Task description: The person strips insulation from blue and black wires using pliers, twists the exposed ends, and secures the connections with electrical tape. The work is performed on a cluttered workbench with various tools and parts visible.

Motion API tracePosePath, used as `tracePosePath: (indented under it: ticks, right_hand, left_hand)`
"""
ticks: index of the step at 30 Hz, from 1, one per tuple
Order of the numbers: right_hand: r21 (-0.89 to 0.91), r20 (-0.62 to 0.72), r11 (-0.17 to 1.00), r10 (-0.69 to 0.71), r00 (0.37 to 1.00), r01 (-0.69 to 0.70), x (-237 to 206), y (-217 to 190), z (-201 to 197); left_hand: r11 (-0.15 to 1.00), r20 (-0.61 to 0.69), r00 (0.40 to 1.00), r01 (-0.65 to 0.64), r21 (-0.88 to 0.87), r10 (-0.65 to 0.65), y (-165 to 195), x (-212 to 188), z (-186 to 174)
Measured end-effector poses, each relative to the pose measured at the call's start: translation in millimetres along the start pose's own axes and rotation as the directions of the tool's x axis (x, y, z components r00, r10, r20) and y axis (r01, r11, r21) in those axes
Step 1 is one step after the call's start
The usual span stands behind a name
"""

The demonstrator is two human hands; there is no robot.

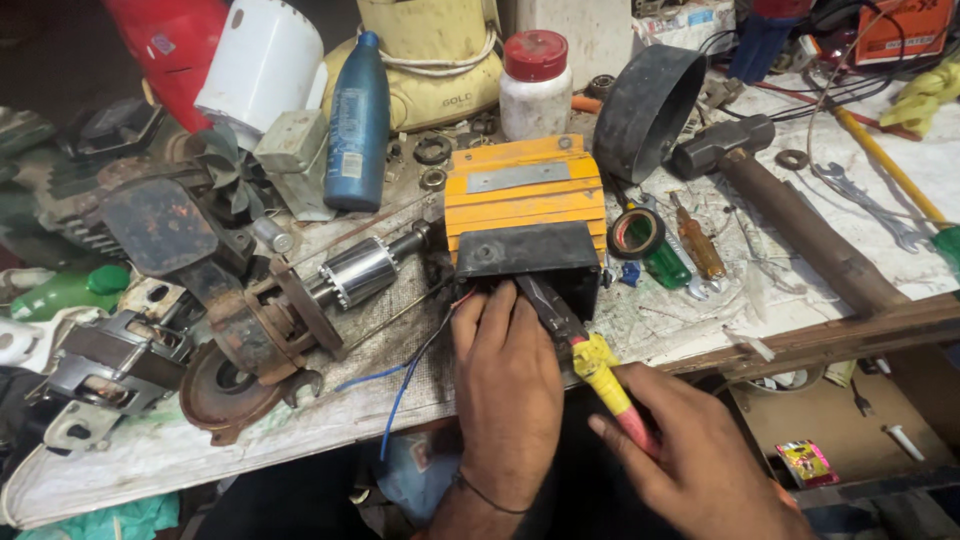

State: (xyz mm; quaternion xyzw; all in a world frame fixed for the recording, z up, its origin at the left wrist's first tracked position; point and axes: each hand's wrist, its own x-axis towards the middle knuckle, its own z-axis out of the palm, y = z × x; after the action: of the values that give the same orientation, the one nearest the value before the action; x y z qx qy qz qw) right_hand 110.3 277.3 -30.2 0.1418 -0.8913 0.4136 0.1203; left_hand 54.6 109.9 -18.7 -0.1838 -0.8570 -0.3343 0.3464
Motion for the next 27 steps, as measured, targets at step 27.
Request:
tracePosePath:
  ticks: [27]
  right_hand:
    - [0.806, 0.549, 0.228, 0.057, 0.834, -0.547, 9, 55, 0]
  left_hand:
    - [0.882, 0.108, 0.991, 0.125, -0.454, -0.085, -42, 4, 20]
